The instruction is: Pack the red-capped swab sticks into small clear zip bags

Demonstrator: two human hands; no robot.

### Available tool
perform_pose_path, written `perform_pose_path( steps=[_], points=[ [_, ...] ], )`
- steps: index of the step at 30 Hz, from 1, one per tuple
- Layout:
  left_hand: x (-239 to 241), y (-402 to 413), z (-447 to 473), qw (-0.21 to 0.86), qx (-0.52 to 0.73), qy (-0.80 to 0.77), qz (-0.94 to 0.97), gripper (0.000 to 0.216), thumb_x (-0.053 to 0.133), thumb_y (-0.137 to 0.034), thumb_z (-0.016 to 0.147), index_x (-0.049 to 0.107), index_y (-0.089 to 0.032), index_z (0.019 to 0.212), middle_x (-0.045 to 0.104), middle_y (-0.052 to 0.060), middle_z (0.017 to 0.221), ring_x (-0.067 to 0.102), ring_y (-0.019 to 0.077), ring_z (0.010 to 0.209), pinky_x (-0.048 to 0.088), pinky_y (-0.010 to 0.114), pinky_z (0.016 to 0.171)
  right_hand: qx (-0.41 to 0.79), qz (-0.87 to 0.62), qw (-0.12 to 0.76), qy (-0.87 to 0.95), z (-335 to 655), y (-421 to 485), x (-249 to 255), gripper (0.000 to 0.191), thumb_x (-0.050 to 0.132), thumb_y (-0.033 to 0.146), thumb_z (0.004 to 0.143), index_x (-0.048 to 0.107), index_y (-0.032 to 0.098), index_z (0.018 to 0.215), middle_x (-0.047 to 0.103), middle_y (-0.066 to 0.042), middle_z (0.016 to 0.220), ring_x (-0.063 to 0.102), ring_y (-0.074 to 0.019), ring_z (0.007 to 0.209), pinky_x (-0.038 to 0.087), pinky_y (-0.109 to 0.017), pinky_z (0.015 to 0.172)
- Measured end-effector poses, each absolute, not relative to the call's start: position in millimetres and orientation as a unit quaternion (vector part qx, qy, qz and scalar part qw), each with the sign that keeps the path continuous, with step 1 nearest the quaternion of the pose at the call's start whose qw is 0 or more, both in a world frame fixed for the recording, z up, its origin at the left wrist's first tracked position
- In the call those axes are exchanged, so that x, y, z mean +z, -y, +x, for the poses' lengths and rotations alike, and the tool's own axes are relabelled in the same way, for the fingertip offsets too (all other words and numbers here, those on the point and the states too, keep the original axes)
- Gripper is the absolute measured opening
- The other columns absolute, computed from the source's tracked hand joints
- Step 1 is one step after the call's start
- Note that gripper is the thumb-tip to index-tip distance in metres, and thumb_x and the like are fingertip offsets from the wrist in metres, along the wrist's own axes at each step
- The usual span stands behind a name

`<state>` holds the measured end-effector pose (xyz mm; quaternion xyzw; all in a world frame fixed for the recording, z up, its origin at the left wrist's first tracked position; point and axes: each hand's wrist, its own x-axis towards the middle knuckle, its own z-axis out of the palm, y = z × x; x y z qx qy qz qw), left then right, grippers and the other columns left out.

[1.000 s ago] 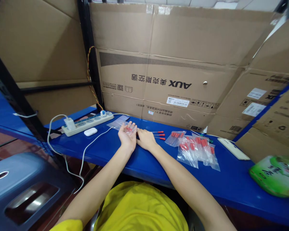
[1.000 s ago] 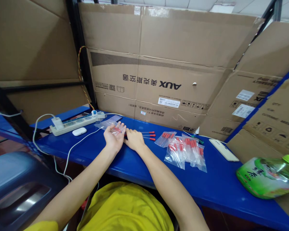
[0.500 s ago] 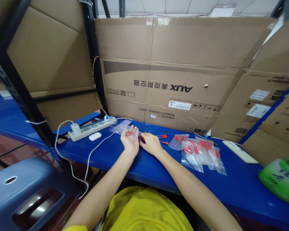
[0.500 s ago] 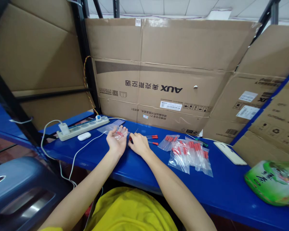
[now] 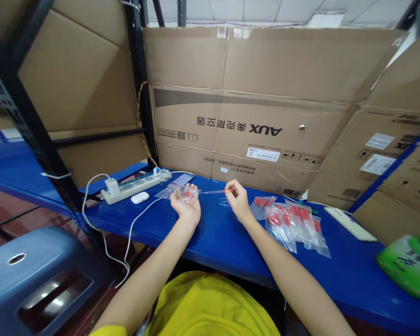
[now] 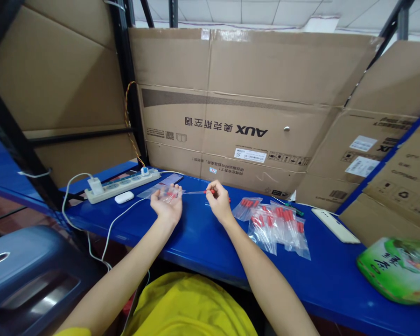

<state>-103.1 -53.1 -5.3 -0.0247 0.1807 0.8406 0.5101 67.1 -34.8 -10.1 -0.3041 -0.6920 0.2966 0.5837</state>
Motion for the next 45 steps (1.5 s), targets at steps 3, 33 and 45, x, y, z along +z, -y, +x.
perform_pose_path(
  steps=[3,33,45],
  points=[
    [-5.3,53.2,-102.2,0.516,0.838,-0.174,-0.031,0.016,0.051,-0.033,0.087,0.050,-0.026,0.101,0.068,0.005,0.097,0.072,0.0186,0.092,0.060,0.035,0.092,0.296,-0.296,0.564,0.711,62.5,40.0,-10.4,0.013,0.060,0.035,0.088,0.053,0.024,0.086,0.051,0.004,0.069,0.046,-0.0138,0.060,0.039,-0.027,0.057],
    [0.1,63.9,-84.4,0.615,0.766,-0.184,0.031,0.011,0.056,-0.019,0.085,0.059,-0.021,0.096,0.070,0.007,0.093,0.074,0.0237,0.095,0.061,0.041,0.096,0.246,-0.284,0.473,0.797,37.2,54.5,-18.3,0.018,0.074,0.038,0.090,0.078,0.022,0.098,0.078,-0.001,0.086,0.057,-0.0134,0.060,0.048,-0.027,0.063],
    [2.5,65.9,-82.0,0.645,0.726,-0.222,0.081,0.035,0.049,-0.008,0.082,0.057,-0.019,0.113,0.071,0.007,0.093,0.070,0.0190,0.074,0.060,0.035,0.080,0.226,-0.328,0.487,0.778,40.0,47.6,-19.2,0.013,0.070,0.029,0.094,0.080,0.024,0.101,0.081,0.000,0.095,0.066,-0.0166,0.071,0.051,-0.029,0.074]
  ],
)
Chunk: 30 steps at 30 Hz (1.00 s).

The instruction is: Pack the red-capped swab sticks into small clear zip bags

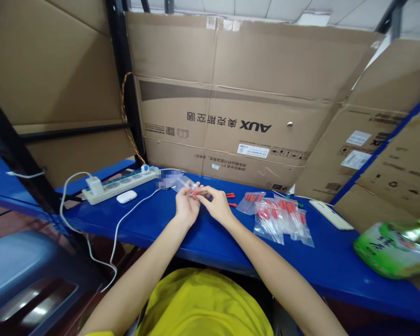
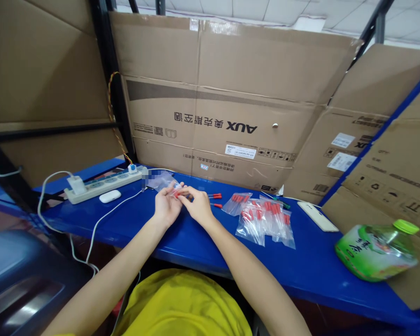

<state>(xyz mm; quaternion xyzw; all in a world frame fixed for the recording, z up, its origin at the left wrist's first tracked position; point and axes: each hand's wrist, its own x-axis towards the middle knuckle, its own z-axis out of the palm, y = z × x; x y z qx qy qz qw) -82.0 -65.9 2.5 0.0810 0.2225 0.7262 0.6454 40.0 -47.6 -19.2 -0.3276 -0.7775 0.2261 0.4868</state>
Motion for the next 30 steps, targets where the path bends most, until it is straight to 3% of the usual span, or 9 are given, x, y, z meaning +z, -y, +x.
perform_pose_path(
  steps=[4,9,19,30],
  points=[
    [4.6,67.2,-79.2,0.656,0.710,-0.235,0.103,0.043,0.049,-0.009,0.083,0.057,-0.019,0.125,0.071,0.007,0.095,0.066,0.0172,0.067,0.058,0.031,0.071,0.175,-0.380,0.485,0.768,42.4,45.3,-20.0,0.013,0.075,0.038,0.093,0.076,0.025,0.091,0.076,0.001,0.088,0.059,-0.0155,0.066,0.048,-0.029,0.070],
    [8.4,69.8,-77.8,0.659,0.703,-0.239,0.116,0.053,0.050,-0.009,0.080,0.056,-0.018,0.132,0.073,0.010,0.102,0.070,0.0200,0.073,0.060,0.037,0.078,0.133,-0.409,0.468,0.772,43.4,45.9,-20.1,0.020,0.075,0.043,0.095,0.075,0.025,0.087,0.073,0.000,0.089,0.062,-0.0160,0.072,0.044,-0.028,0.069],
    [11.9,73.9,-79.0,0.665,0.704,-0.223,0.107,0.057,0.051,-0.007,0.077,0.056,-0.018,0.132,0.074,0.014,0.116,0.077,0.0263,0.102,0.062,0.042,0.091,0.099,-0.390,0.455,0.795,44.7,48.8,-18.0,0.010,0.073,0.030,0.098,0.081,0.025,0.099,0.071,-0.001,0.092,0.064,-0.0160,0.078,0.046,-0.028,0.074],
    [12.3,74.3,-80.5,0.666,0.712,-0.200,0.096,0.056,0.052,-0.006,0.073,0.056,-0.019,0.127,0.074,0.015,0.125,0.076,0.0284,0.115,0.064,0.043,0.095,0.043,-0.380,0.405,0.830,48.3,58.6,-10.7,0.021,0.063,0.031,0.103,0.080,0.029,0.115,0.074,-0.002,0.109,0.067,-0.0155,0.082,0.048,-0.027,0.074]
  ],
)
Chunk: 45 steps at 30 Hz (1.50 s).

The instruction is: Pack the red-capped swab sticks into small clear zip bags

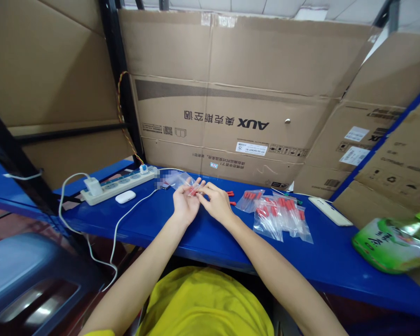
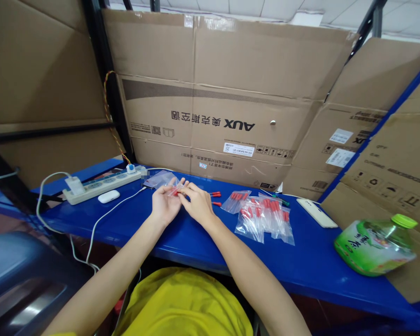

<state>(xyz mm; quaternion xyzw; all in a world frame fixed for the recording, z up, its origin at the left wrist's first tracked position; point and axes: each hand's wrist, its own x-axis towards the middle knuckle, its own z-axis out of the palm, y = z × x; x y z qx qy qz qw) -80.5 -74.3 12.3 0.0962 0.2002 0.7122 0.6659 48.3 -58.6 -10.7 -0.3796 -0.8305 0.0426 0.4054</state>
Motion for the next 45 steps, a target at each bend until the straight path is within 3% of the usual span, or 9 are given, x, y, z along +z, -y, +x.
perform_pose_path(
  steps=[6,10,17,22,26,30,35,38,45],
  points=[
    [11.6,74.2,-80.7,0.665,0.709,-0.199,0.120,0.053,0.051,-0.005,0.072,0.058,-0.019,0.123,0.069,0.015,0.139,0.071,0.0315,0.127,0.064,0.043,0.095,0.031,-0.390,0.390,0.833,50.5,57.7,-9.4,0.021,0.067,0.032,0.101,0.078,0.029,0.118,0.074,-0.002,0.111,0.068,-0.0157,0.083,0.047,-0.027,0.072],
    [11.4,75.9,-79.1,0.674,0.700,-0.191,0.140,0.057,0.050,-0.003,0.071,0.057,-0.018,0.126,0.065,0.017,0.146,0.069,0.0338,0.131,0.062,0.048,0.100,0.031,-0.403,0.410,0.818,50.5,56.9,-10.1,0.015,0.070,0.036,0.101,0.080,0.028,0.109,0.074,-0.001,0.106,0.069,-0.0161,0.085,0.046,-0.027,0.073],
    [8.8,72.3,-80.3,0.676,0.706,-0.186,0.098,0.076,0.050,-0.001,0.068,0.046,-0.019,0.141,0.065,0.019,0.145,0.073,0.0332,0.123,0.065,0.044,0.089,0.043,-0.373,0.433,0.820,56.1,48.6,-8.8,0.022,0.067,0.042,0.102,0.078,0.025,0.095,0.072,-0.001,0.092,0.066,-0.0160,0.082,0.045,-0.026,0.073],
    [3.1,65.8,-84.6,0.651,0.724,-0.215,0.075,0.073,0.051,-0.003,0.068,0.048,-0.020,0.138,0.067,0.016,0.138,0.075,0.0294,0.112,0.064,0.042,0.088,0.015,-0.425,0.414,0.805,86.9,28.1,3.7,0.018,0.067,0.038,0.101,0.077,0.024,0.095,0.072,-0.001,0.085,0.065,-0.0168,0.079,0.043,-0.027,0.074],
    [0.2,63.6,-86.0,0.644,0.728,-0.229,0.057,0.058,0.053,-0.007,0.073,0.051,-0.020,0.129,0.070,0.013,0.124,0.075,0.0252,0.098,0.062,0.041,0.086,0.030,-0.518,0.288,0.805,124.7,14.5,11.5,0.012,0.072,0.036,0.095,0.079,0.027,0.094,0.078,0.000,0.086,0.068,-0.0189,0.079,0.042,-0.028,0.071],
    [1.3,63.8,-86.4,0.638,0.733,-0.229,0.046,0.039,0.055,-0.012,0.079,0.055,-0.020,0.117,0.070,0.012,0.114,0.073,0.0240,0.096,0.061,0.039,0.087,0.092,-0.543,0.151,0.821,154.7,7.9,9.6,0.010,0.080,0.036,0.086,0.079,0.027,0.082,0.080,-0.001,0.084,0.071,-0.0193,0.080,0.044,-0.027,0.071],
    [5.0,65.4,-86.2,0.639,0.738,-0.215,0.031,0.018,0.055,-0.017,0.082,0.053,-0.021,0.100,0.071,0.012,0.112,0.073,0.0251,0.100,0.060,0.039,0.089,0.140,-0.558,0.086,0.813,161.6,4.1,0.6,0.005,0.081,0.019,0.075,0.079,0.024,0.075,0.077,0.000,0.075,0.068,-0.0166,0.068,0.044,-0.026,0.066],
    [5.4,65.2,-86.4,0.634,0.747,-0.201,0.024,0.017,0.054,-0.019,0.083,0.052,-0.022,0.099,0.071,0.012,0.110,0.073,0.0251,0.099,0.060,0.040,0.089,0.150,-0.545,0.125,0.816,155.0,3.3,-1.3,0.006,0.076,0.016,0.075,0.076,0.021,0.077,0.076,0.000,0.073,0.067,-0.0155,0.066,0.043,-0.025,0.064],
    [0.5,59.2,-94.1,0.565,0.801,-0.197,0.002,0.019,0.051,-0.025,0.087,0.049,-0.025,0.106,0.069,0.010,0.117,0.071,0.0225,0.106,0.059,0.034,0.089,0.133,-0.421,0.352,0.825,141.2,11.4,13.5,0.015,0.063,0.026,0.082,0.070,0.020,0.094,0.075,-0.001,0.079,0.062,-0.0145,0.065,0.046,-0.025,0.067]
  ],
)
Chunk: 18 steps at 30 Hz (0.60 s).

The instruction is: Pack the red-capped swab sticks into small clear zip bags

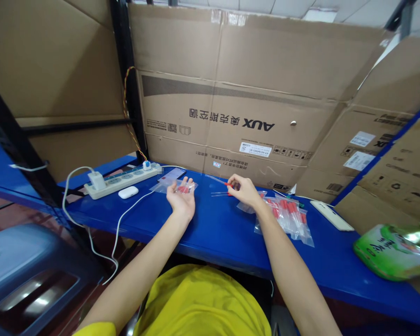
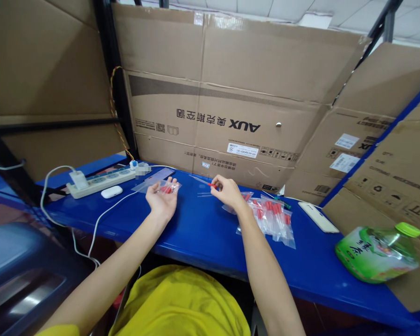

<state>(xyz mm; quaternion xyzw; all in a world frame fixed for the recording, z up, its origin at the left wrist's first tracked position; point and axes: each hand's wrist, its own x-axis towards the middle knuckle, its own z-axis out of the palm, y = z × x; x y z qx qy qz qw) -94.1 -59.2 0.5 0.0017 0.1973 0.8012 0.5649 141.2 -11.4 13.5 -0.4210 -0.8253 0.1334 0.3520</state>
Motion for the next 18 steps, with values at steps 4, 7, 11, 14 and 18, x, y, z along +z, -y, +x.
perform_pose_path(
  steps=[4,7,11,14,18],
  points=[
    [-0.2,57.9,-96.4,0.553,0.811,-0.190,-0.022,0.030,0.050,-0.024,0.089,0.050,-0.026,0.119,0.070,0.010,0.117,0.073,0.0225,0.106,0.059,0.032,0.086,0.151,-0.375,0.357,0.842,129.5,21.5,15.6,0.015,0.063,0.026,0.078,0.068,0.021,0.091,0.072,0.001,0.078,0.058,-0.0130,0.062,0.044,-0.025,0.064],
    [0.1,59.7,-93.6,0.562,0.806,-0.186,-0.013,0.044,0.050,-0.019,0.087,0.049,-0.027,0.130,0.071,0.010,0.119,0.074,0.0232,0.107,0.060,0.033,0.086,0.135,-0.369,0.354,0.849,117.8,27.1,11.7,0.012,0.063,0.025,0.078,0.067,0.021,0.089,0.070,0.002,0.076,0.057,-0.0126,0.062,0.041,-0.024,0.064],
    [1.4,63.8,-86.9,0.586,0.784,-0.203,0.017,0.057,0.050,-0.011,0.083,0.050,-0.027,0.138,0.072,0.010,0.119,0.075,0.0233,0.108,0.061,0.034,0.089,0.092,-0.382,0.356,0.848,104.3,31.1,5.6,0.010,0.065,0.025,0.083,0.069,0.023,0.091,0.073,0.002,0.080,0.060,-0.0130,0.065,0.040,-0.024,0.065],
    [2.0,65.7,-82.9,0.612,0.760,-0.215,0.042,0.061,0.051,-0.007,0.078,0.051,-0.025,0.137,0.072,0.011,0.122,0.075,0.0248,0.109,0.062,0.037,0.090,0.056,-0.394,0.357,0.845,95.2,33.7,1.5,0.011,0.067,0.029,0.089,0.071,0.024,0.098,0.074,0.002,0.081,0.064,-0.0142,0.069,0.042,-0.025,0.068],
    [-0.3,65.4,-80.7,0.637,0.736,-0.216,0.070,0.059,0.052,-0.005,0.076,0.053,-0.021,0.132,0.071,0.015,0.129,0.075,0.0289,0.114,0.063,0.037,0.086,0.030,-0.392,0.365,0.844,82.2,40.4,-2.1,0.017,0.069,0.030,0.094,0.071,0.025,0.109,0.076,0.001,0.087,0.067,-0.0160,0.074,0.044,-0.026,0.070]
  ],
)
